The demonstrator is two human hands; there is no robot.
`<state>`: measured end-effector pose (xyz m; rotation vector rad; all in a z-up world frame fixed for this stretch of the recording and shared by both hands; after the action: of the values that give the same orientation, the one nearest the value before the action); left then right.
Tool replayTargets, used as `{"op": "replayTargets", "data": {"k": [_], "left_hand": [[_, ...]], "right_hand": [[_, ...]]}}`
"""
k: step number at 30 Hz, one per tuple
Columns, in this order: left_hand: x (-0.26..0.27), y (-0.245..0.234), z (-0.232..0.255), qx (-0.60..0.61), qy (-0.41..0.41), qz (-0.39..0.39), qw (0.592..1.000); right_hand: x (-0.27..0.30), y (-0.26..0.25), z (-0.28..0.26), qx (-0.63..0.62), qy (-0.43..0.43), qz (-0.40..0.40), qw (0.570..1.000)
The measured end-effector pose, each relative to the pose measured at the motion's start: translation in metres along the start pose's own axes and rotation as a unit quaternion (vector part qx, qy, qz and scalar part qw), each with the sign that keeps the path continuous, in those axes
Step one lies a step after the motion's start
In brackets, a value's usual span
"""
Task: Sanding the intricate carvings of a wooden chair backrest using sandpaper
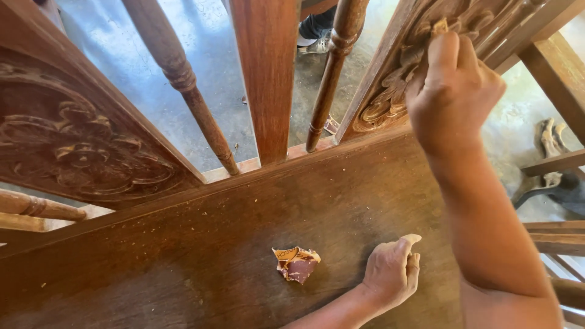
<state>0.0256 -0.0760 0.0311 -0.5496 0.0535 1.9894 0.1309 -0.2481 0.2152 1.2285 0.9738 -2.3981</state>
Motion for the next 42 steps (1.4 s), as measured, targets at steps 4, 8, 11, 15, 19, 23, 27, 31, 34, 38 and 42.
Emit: {"op": "replayTargets", "data": {"k": [4,8,11,15,19,23,27,31,34,38,42], "left_hand": [[0.004,-0.006,0.003,0.015,-0.008,0.011,1.000],[0.007,-0.003,-0.001,0.003,-0.011,0.016,1.000],[0.009,-0.001,-0.002,0.000,-0.020,0.006,1.000],[0.005,-0.001,-0.001,-0.009,-0.020,0.007,1.000],[0.007,-0.002,-0.001,-0.013,-0.023,0.002,1.000],[0.005,-0.007,0.000,0.006,-0.017,0.010,1.000],[0.003,-0.003,-0.001,-0.008,-0.034,-0.028,0.999],[0.008,-0.004,-0.001,0.010,-0.013,0.013,1.000],[0.008,-0.003,-0.002,0.012,-0.014,0.008,1.000],[0.004,-0.006,0.000,0.013,-0.015,0.010,1.000],[0.006,-0.003,-0.003,0.004,-0.023,0.005,1.000]], "right_hand": [[0.020,-0.006,0.017,0.108,-0.009,-0.300,0.948],[0.005,-0.045,0.034,-0.331,0.076,-0.108,0.934],[-0.015,-0.034,0.032,-0.473,0.057,-0.023,0.879],[-0.021,-0.017,0.021,-0.406,0.088,0.042,0.909],[-0.026,-0.032,0.000,-0.389,0.086,0.013,0.917],[-0.025,-0.028,0.010,-0.314,0.120,-0.175,0.925],[0.006,-0.016,0.045,-0.233,0.199,-0.328,0.894],[0.016,0.002,0.085,-0.517,0.243,-0.130,0.810],[-0.002,-0.002,0.072,-0.520,0.069,-0.066,0.849],[0.003,0.013,0.084,-0.525,0.079,-0.056,0.846],[0.016,0.020,0.076,-0.591,0.122,-0.073,0.794]]}}
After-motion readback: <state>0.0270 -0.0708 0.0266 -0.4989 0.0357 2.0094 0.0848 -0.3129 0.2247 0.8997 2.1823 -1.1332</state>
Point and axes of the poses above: each hand's wrist, its own x-axis away from the middle knuckle, its own y-axis out of the palm, z = x × y, the point moved 8 cm from there along -x, towards the middle knuckle, and after that the axes turned 3 degrees about -x, right-handed, at the moved point
